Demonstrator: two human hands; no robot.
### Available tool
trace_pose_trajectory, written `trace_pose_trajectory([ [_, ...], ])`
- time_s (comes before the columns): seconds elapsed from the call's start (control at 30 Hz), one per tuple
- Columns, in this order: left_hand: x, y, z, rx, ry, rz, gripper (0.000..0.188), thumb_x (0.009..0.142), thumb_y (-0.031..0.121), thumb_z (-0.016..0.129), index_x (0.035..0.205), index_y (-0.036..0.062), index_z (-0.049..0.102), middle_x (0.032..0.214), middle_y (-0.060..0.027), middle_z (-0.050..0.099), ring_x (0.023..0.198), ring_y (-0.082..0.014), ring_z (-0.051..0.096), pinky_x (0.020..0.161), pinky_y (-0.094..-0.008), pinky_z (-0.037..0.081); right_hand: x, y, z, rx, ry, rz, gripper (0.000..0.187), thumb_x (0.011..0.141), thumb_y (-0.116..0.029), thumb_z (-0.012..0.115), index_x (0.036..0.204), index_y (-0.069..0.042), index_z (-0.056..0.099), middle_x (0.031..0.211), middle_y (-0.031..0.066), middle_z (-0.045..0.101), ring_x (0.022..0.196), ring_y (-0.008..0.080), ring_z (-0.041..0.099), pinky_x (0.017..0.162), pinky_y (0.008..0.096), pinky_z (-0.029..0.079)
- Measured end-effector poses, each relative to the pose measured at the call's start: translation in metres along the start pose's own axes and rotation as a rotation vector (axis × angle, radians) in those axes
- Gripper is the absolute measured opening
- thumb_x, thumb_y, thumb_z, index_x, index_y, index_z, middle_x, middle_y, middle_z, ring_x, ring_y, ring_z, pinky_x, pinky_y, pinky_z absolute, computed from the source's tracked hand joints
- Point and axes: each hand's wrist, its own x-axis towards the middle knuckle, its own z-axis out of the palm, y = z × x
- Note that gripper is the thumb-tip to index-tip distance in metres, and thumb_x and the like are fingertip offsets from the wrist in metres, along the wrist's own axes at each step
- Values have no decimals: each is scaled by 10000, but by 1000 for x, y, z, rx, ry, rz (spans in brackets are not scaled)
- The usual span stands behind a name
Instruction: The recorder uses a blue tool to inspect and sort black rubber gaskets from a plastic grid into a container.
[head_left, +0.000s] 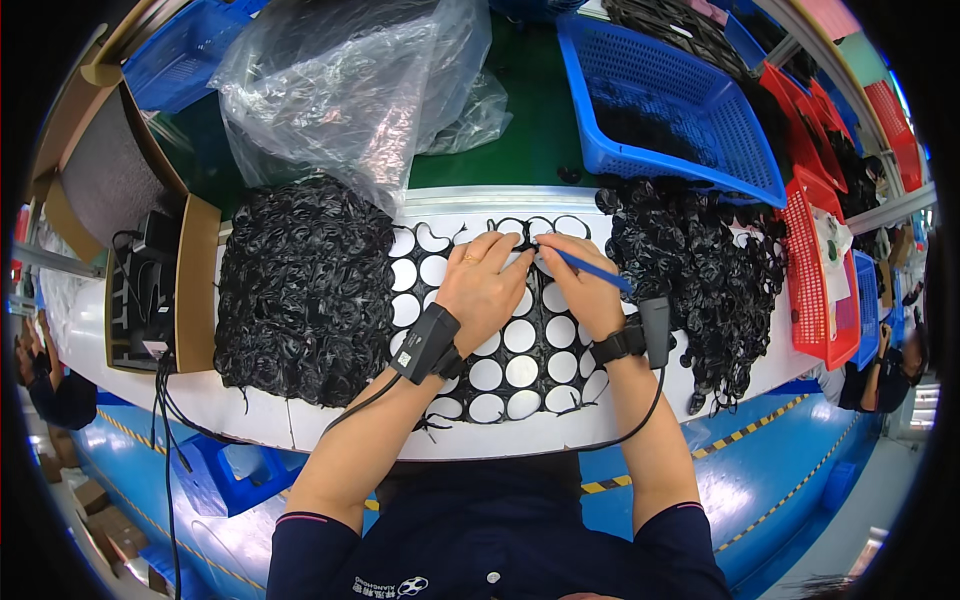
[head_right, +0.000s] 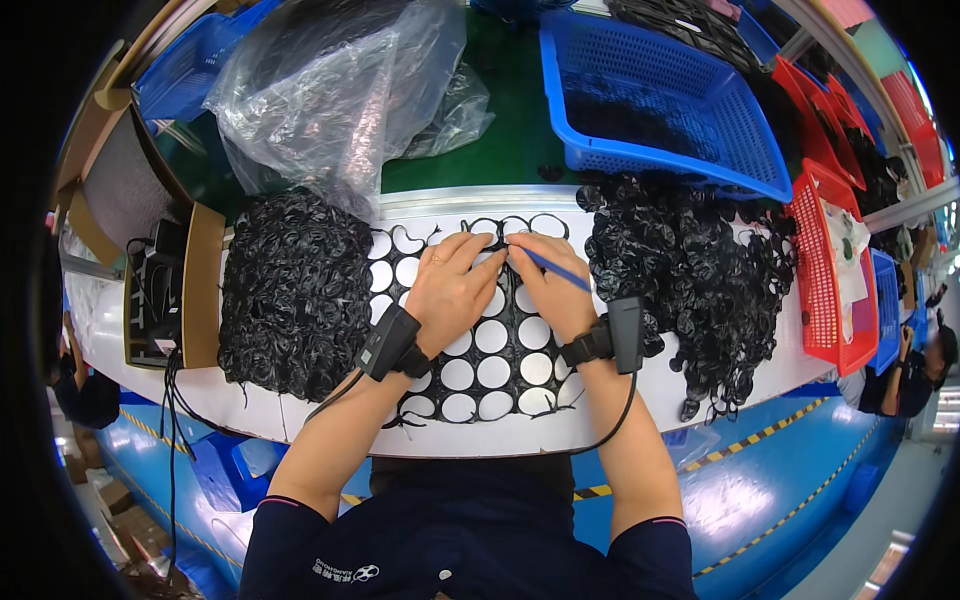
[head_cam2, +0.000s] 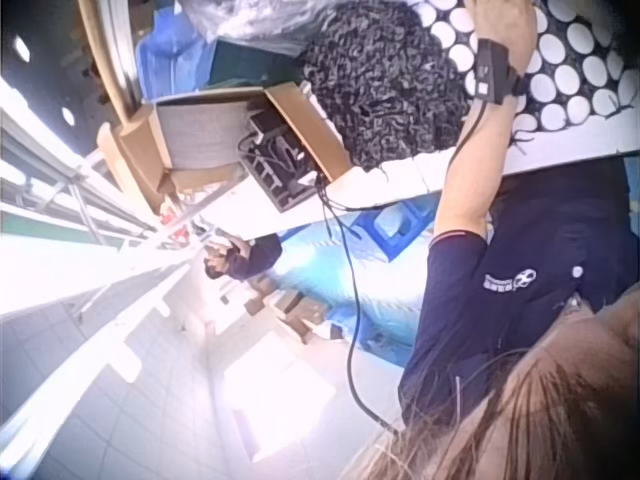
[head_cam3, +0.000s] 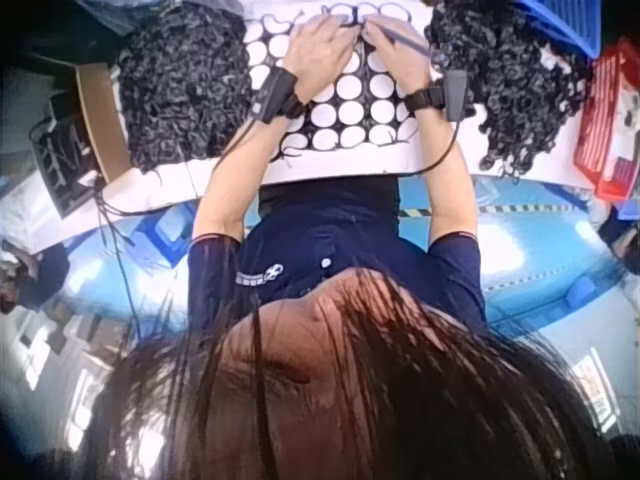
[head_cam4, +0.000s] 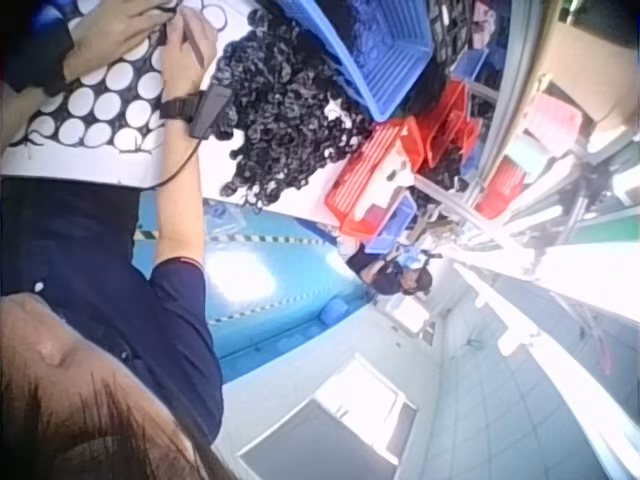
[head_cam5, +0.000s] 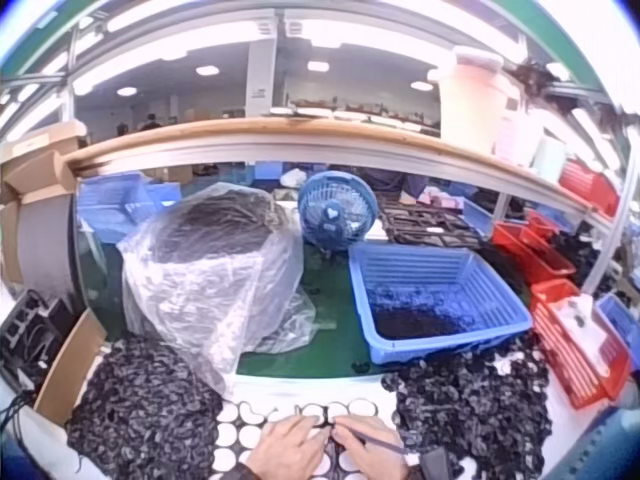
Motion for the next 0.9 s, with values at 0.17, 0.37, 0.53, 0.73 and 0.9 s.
trace_pose_trajectory([
  [0.17, -2, -1, 0, 8, -21, -11, 273, 825, 118, 652, 1091, 67, 688, 1196, -88, 610, 1140, -270, 538, 886, -418, 436, 3, 2, 11, -433, 13, -411, 244, 862, -71, 652, 1099, -12, 656, 1091, 154, 647, 1048, 327, 587, 901, 404, 475],
  [0.37, 0, 2, 0, -12, -11, -18, 280, 830, 128, 650, 1101, 70, 688, 1209, -81, 606, 1147, -261, 529, 888, -412, 437, 26, 15, -14, -390, 306, -292, 211, 921, -64, 607, 1110, 18, 656, 1064, 197, 682, 995, 324, 659, 879, 376, 508],
  [0.53, -1, 1, -1, 13, -10, -27, 280, 832, 132, 653, 1102, 69, 689, 1221, -82, 601, 1152, -260, 527, 886, -411, 441, 32, 8, -44, -260, 598, -61, 227, 955, -96, 577, 1132, 10, 672, 1076, 191, 693, 964, 287, 683, 825, 342, 535],
  [0.73, -2, 2, -2, 24, -11, -31, 280, 835, 132, 651, 1104, 69, 690, 1223, -84, 601, 1159, -259, 526, 892, -414, 441, 20, -3, -42, -215, 514, 36, 247, 974, -134, 558, 1146, 1, 671, 1085, 183, 697, 969, 263, 685, 826, 328, 529],
  [0.9, -2, 2, 2, 2, -17, -46, 291, 838, 144, 655, 1119, 76, 688, 1246, -90, 595, 1171, -260, 523, 908, -427, 436, 20, -2, -38, -105, 487, 72, 263, 970, -159, 570, 1163, -9, 669, 1102, 179, 694, 970, 262, 680, 834, 334, 522],
])
